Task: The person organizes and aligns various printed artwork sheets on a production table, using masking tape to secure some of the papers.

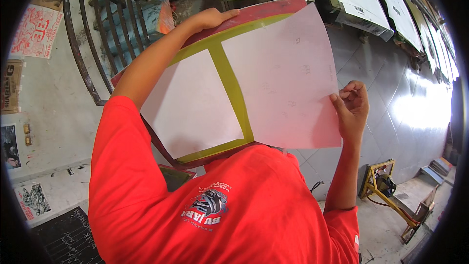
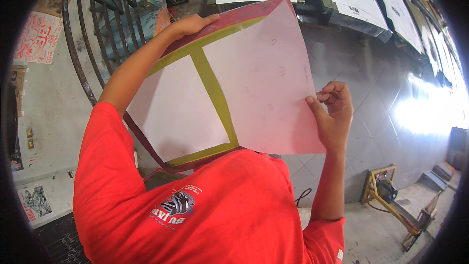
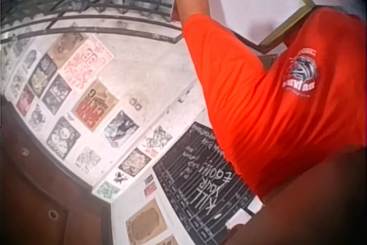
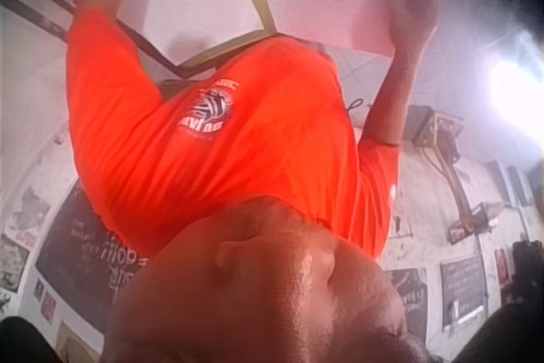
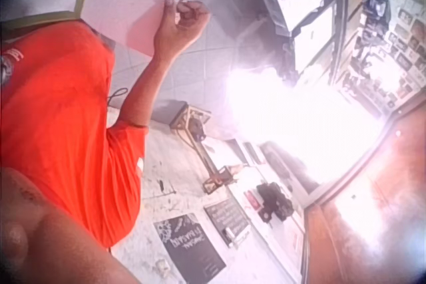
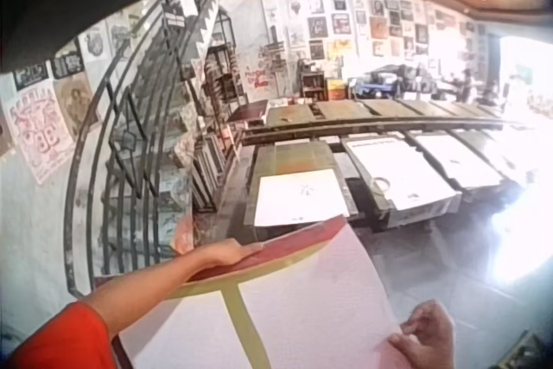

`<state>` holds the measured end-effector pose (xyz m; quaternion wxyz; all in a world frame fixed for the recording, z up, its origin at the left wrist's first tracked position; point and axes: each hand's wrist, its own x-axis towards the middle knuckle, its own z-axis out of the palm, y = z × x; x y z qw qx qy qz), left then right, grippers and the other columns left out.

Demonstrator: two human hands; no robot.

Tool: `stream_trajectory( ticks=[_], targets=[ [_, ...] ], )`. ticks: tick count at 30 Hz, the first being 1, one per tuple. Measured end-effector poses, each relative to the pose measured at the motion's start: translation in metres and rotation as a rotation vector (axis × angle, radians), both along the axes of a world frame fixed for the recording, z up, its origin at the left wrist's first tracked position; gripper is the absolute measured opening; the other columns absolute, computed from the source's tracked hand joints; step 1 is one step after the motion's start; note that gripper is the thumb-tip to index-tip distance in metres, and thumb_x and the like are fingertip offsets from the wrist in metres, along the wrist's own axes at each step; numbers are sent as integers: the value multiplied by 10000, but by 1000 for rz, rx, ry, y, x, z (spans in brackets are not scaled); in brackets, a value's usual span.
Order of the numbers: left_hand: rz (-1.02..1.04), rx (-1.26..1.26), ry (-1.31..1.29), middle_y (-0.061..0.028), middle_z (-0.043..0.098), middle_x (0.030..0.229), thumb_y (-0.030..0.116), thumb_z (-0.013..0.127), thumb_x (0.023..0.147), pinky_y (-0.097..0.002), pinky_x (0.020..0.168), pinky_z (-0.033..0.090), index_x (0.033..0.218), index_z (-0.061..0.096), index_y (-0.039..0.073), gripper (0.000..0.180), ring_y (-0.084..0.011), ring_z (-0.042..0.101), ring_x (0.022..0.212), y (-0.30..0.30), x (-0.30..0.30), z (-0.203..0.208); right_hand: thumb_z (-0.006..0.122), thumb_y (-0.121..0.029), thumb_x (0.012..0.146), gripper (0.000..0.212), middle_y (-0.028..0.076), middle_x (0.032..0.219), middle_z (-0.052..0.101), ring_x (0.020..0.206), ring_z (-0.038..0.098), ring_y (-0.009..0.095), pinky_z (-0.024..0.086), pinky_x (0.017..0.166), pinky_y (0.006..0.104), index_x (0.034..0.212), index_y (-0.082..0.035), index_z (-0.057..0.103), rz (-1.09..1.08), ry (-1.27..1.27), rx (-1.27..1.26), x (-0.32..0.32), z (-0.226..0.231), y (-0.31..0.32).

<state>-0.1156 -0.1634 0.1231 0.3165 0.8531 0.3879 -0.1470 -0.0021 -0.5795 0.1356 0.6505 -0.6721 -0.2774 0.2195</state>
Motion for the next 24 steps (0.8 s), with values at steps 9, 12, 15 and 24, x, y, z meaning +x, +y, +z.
stream_trajectory(
  ticks=[9, 12, 15, 24],
  targets=[
    [34, 87, 12, -259, 673, 1051, 782, 443, 824, -409, 908, 455, 1030, 696, -74, 916, -353, 642, 1001, 32, -22, -9, 732, -60, 829, 400, 28, 878, 594, 791, 570, 82, 457, 706, 225, 1162, -27, 514, -40, -449, -299, 91, 93, -51],
    [124, 101, -28, -273, 647, 1127, 782, 438, 825, -391, 980, 416, 1068, 670, -103, 947, -366, 597, 1118, 54, -38, -15, 684, -46, 859, 398, -12, 829, 594, 762, 534, 62, 442, 677, 226, 1229, -17, 538, 45, -655, -419, 159, 123, -48],
    [87, 629, -292, -293, 596, 1223, 743, 457, 848, -376, 1074, 326, 1123, 654, -95, 904, -361, 483, 1270, 108, -66, -32, 652, -30, 857, 319, 18, 805, 601, 739, 550, 92, 461, 693, 251, 1167, 0, 588, 93, -832, -630, 218, 152, -33],
    [262, 331, -224, -149, 674, 802, 527, 437, 980, -380, 745, 456, 971, 624, -128, 681, -201, 609, 746, 79, -156, 95, 680, -100, 837, 209, 104, 938, 677, 920, 656, 209, 499, 837, 341, 1013, 7, 646, 215, -1040, -884, 386, 200, 32]
  ],
)
